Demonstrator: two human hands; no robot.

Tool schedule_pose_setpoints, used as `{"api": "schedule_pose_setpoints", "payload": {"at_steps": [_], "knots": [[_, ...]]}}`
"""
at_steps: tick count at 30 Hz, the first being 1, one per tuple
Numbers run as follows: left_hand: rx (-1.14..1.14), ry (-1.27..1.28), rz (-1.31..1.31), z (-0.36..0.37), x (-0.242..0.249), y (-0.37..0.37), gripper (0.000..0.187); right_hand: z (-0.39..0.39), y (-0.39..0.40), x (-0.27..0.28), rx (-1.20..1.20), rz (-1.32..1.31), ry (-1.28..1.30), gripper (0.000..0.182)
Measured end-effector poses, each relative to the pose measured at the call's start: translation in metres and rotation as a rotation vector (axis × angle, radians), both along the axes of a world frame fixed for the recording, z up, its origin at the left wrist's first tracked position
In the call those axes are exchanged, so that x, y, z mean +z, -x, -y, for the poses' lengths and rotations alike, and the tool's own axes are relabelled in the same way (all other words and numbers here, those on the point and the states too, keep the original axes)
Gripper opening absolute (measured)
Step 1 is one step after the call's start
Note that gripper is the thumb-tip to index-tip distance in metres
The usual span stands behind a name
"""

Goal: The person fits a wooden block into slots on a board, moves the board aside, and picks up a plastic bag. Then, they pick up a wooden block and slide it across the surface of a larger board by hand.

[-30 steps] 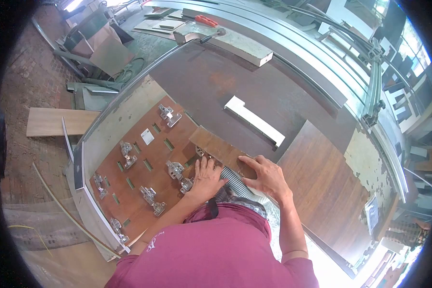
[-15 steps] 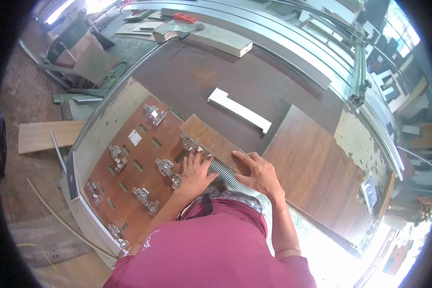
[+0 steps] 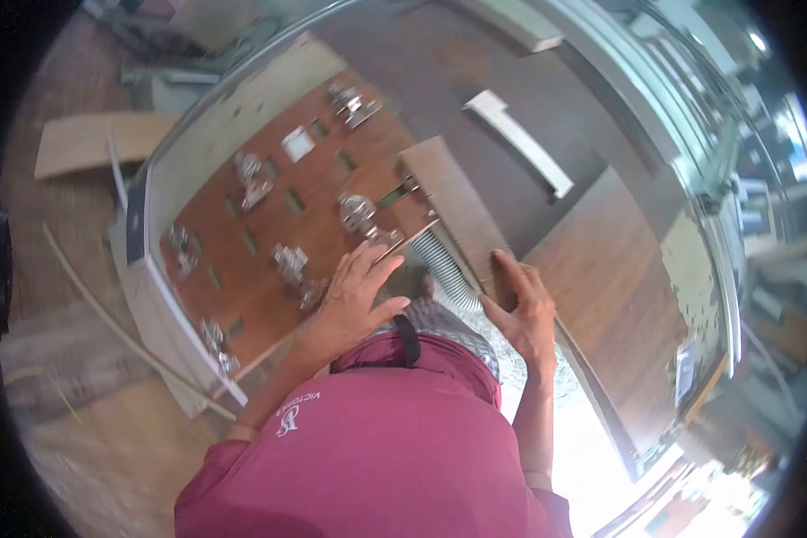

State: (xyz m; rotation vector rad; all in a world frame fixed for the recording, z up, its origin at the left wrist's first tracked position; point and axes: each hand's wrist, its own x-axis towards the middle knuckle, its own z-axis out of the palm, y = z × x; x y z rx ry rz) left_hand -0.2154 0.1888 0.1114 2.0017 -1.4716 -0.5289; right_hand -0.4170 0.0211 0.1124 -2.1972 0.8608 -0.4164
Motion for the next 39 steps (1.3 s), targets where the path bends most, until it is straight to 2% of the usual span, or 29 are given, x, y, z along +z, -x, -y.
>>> {"api": "schedule_pose_setpoints", "payload": {"at_steps": [3,6,12,14,19,25,39], "knots": [[0.087,-0.053,-0.039,-0.030,0.000,0.007,0.053,-0.013,-0.003,-0.003,-0.032,0.020,-0.076,0.062],[0.177,-0.046,-0.090,-0.043,-0.008,0.011,0.055,-0.021,-0.007,-0.002,-0.014,-0.094,-0.126,0.062],[0.266,-0.014,0.008,-0.016,-0.026,0.001,0.057,-0.027,-0.030,0.010,0.110,-0.123,-0.069,0.062],[0.264,-0.009,0.074,-0.007,-0.036,-0.009,0.057,-0.023,-0.038,0.013,0.191,-0.103,0.092,0.061],[0.261,-0.001,0.090,0.010,-0.050,-0.027,0.056,-0.016,-0.056,0.026,0.189,-0.112,0.211,0.057],[0.211,-0.016,0.034,0.006,-0.053,-0.033,0.055,-0.005,-0.061,0.023,0.302,-0.189,0.244,0.058],[0.189,-0.040,-0.098,0.007,-0.043,-0.036,0.054,-0.004,-0.058,0.024,0.258,-0.229,0.169,0.057]]}}
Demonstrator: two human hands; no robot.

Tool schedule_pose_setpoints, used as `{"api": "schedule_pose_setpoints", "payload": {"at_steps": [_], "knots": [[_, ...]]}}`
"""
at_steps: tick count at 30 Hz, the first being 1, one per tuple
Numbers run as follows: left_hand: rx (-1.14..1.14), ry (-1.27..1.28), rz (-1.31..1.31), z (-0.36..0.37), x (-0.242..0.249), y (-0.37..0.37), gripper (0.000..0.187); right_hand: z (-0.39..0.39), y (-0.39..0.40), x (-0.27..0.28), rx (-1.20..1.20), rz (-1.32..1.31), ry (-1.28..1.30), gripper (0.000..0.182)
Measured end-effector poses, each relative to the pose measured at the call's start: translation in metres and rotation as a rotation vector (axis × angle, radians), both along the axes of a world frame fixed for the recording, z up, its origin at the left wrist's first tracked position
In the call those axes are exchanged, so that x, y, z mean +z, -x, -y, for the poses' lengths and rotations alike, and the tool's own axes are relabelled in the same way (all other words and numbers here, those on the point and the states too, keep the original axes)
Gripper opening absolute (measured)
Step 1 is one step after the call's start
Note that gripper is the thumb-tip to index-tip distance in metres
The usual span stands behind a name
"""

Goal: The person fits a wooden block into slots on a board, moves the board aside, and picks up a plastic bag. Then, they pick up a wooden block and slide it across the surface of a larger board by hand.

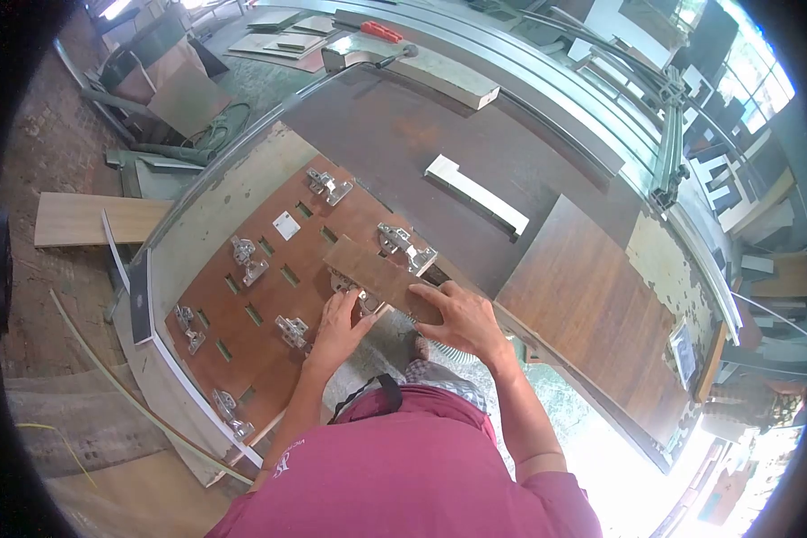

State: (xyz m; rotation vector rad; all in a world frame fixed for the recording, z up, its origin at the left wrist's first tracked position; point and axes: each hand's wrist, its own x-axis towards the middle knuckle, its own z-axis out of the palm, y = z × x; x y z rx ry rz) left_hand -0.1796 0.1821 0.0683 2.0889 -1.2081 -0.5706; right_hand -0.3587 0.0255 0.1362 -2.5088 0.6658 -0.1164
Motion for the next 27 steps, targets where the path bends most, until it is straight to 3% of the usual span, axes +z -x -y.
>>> {"api": "schedule_pose_setpoints", "payload": {"at_steps": [13,15,20,22,27], "knots": [[0.025,0.064,-0.039,-0.035,0.029,0.009,0.059,-0.017,0.017,0.002,-0.032,0.059,-0.074,0.061],[0.065,0.064,0.094,-0.049,0.032,0.014,0.054,-0.021,0.020,0.003,-0.025,0.088,-0.076,0.060],[0.152,0.124,-0.006,-0.082,0.037,0.019,0.050,-0.033,0.018,-0.008,-0.003,0.173,-0.090,0.059],[0.153,0.110,0.107,-0.099,0.042,0.024,0.050,-0.045,0.016,-0.009,-0.047,0.197,-0.177,0.062],[0.300,0.108,-0.005,-0.125,0.035,0.036,0.049,-0.066,0.012,-0.014,-0.037,0.094,-0.236,0.064]]}}
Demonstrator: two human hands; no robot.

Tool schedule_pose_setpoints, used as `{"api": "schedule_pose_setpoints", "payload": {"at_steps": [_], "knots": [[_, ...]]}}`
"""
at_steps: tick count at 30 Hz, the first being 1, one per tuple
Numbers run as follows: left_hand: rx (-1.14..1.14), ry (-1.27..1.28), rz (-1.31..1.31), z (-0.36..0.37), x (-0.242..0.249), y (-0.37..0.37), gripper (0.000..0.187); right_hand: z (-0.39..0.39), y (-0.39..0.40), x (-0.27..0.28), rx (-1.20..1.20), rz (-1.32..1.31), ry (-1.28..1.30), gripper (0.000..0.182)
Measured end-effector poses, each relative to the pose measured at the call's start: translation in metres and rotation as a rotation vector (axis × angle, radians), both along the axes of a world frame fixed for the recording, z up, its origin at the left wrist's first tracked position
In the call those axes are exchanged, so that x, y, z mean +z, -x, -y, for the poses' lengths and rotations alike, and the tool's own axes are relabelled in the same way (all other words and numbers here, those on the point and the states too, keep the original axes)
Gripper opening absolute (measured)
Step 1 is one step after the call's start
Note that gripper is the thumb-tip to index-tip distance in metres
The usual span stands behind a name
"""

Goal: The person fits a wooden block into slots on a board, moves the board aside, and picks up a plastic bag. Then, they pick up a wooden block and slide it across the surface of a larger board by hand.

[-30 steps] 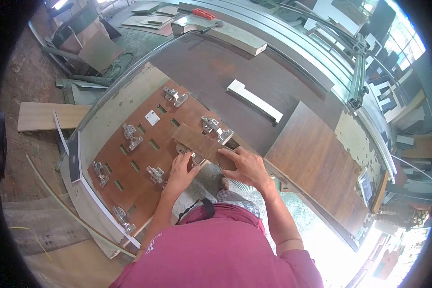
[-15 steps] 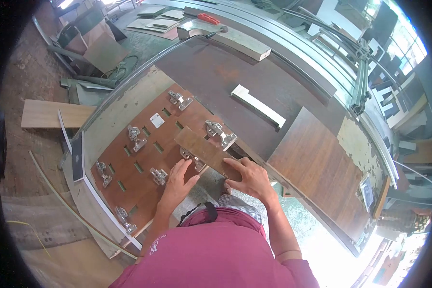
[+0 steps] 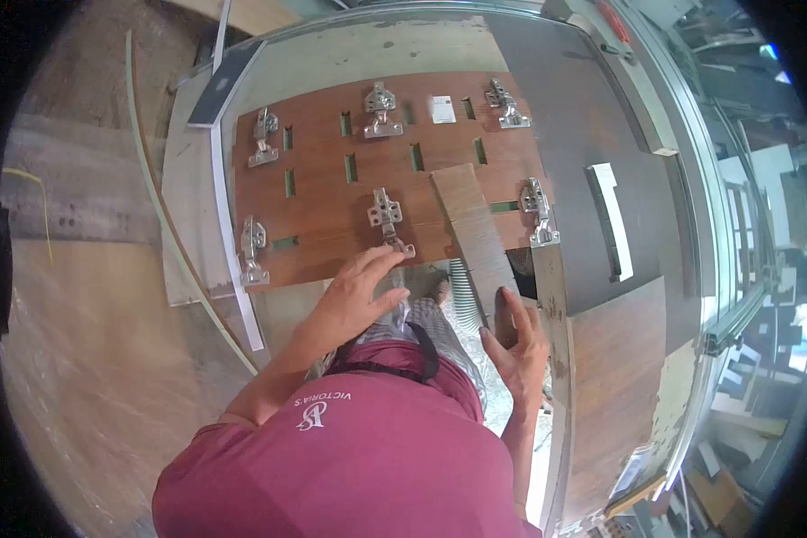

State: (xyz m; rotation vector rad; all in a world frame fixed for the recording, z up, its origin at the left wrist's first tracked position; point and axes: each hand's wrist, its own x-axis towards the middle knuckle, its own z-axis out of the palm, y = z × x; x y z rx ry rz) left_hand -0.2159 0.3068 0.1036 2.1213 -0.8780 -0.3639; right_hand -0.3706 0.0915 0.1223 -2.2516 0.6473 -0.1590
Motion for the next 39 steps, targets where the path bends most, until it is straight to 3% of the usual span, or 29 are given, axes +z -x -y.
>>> {"api": "schedule_pose_setpoints", "payload": {"at_steps": [9,19,21,26,28,30,31,33,39], "knots": [[0.196,-0.059,0.072,0.018,-0.053,-0.024,0.049,-0.021,-0.040,0.004,0.255,0.007,0.148,0.062],[0.173,-0.117,-0.091,0.008,-0.043,-0.031,0.052,-0.027,-0.053,0.000,0.295,-0.077,0.208,0.060],[0.146,0.033,-0.140,0.002,-0.043,-0.032,0.049,-0.031,-0.052,0.003,0.235,-0.074,0.164,0.061],[0.453,0.150,0.186,-0.053,-0.023,-0.030,0.041,-0.052,-0.056,0.007,0.309,-0.001,0.134,0.064],[0.632,0.121,0.249,-0.092,-0.029,-0.037,0.042,-0.066,-0.061,0.000,0.350,-0.006,0.046,0.064],[0.874,-0.063,0.473,-0.126,-0.049,-0.038,0.048,-0.090,-0.071,0.005,0.415,-0.028,-0.019,0.062],[0.883,-0.062,0.478,-0.134,-0.049,-0.036,0.048,-0.102,-0.076,0.006,0.467,0.006,-0.013,0.060],[1.067,-0.293,0.206,-0.146,-0.045,-0.037,0.049,-0.118,-0.085,0.005,0.586,0.059,0.020,0.059],[0.976,-0.380,0.151,-0.153,-0.065,-0.039,0.043,-0.148,-0.103,-0.005,0.718,0.037,0.142,0.060]]}}
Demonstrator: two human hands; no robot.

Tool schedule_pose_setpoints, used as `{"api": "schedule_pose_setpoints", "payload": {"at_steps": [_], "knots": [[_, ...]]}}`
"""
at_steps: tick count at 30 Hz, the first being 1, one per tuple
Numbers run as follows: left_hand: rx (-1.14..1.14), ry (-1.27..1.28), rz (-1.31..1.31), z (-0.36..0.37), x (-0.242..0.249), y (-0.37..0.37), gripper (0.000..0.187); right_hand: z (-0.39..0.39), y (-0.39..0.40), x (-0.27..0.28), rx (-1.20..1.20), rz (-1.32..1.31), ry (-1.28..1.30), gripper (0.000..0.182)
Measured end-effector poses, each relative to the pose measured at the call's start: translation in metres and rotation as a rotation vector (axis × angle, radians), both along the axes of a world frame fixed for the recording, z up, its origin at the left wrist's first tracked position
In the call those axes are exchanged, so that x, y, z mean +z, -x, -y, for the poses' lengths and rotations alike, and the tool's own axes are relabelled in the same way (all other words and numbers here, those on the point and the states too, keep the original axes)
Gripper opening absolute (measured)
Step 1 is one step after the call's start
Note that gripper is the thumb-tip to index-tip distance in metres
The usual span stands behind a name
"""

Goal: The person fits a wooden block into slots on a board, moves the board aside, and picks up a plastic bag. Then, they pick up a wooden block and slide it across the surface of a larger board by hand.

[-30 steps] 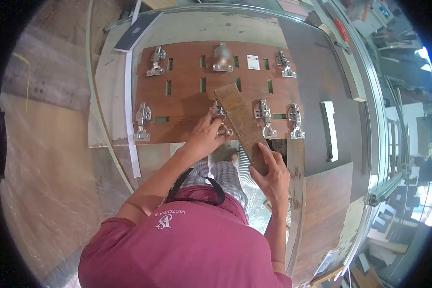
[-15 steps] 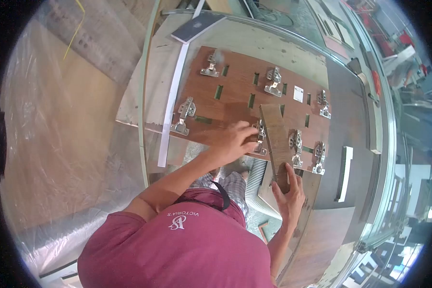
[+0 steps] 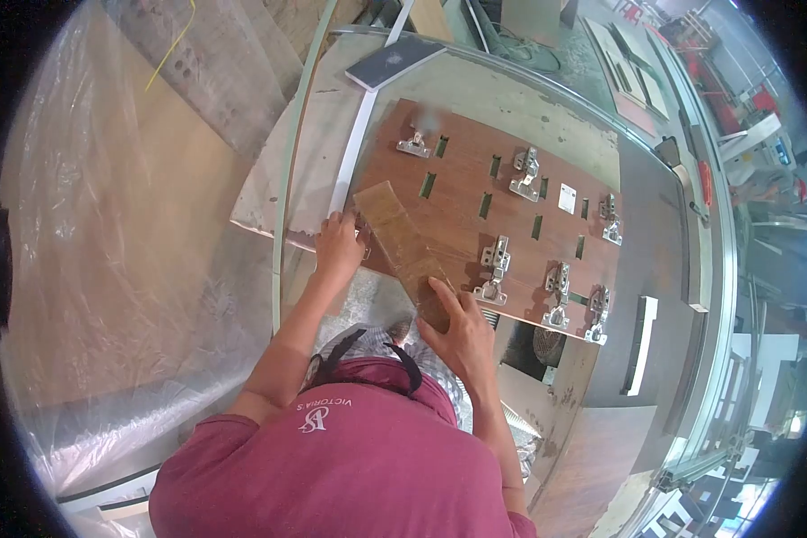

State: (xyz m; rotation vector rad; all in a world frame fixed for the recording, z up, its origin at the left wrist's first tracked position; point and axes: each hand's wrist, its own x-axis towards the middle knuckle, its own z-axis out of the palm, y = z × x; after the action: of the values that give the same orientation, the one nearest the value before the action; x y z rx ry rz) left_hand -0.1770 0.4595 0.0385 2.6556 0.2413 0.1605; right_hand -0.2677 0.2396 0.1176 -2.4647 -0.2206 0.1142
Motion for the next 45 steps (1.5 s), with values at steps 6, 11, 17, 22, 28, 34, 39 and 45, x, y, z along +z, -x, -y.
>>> {"api": "schedule_pose_setpoints", "payload": {"at_steps": [6,11,17,22,28,34,39,45], "knots": [[-0.008,-0.048,-0.037,-0.002,-0.001,-0.004,0.038,0.000,-0.007,-0.001,0.004,-0.070,0.058,0.060],[-0.079,-0.004,0.113,0.005,0.021,-0.059,0.043,0.019,-0.038,0.011,-0.039,0.056,0.112,0.059],[-0.100,-0.037,0.140,0.044,0.004,-0.186,0.041,0.018,-0.124,0.036,-0.155,0.114,0.169,0.060],[-0.088,-0.037,0.076,0.061,-0.019,-0.224,0.039,0.008,-0.177,0.009,-0.203,0.086,0.206,0.058],[0.003,-0.091,0.080,0.071,-0.005,-0.208,0.038,0.036,-0.169,0.004,-0.181,0.144,0.156,0.058],[-0.294,0.129,0.279,0.148,0.003,-0.189,0.046,0.113,-0.136,0.020,-0.368,0.187,0.059,0.056],[-0.424,0.227,0.105,0.216,-0.014,-0.186,0.048,0.150,-0.129,0.014,-0.465,0.102,0.168,0.057],[-0.409,0.179,0.263,0.248,-0.005,-0.184,0.050,0.168,-0.119,0.006,-0.485,0.038,0.120,0.056]]}}
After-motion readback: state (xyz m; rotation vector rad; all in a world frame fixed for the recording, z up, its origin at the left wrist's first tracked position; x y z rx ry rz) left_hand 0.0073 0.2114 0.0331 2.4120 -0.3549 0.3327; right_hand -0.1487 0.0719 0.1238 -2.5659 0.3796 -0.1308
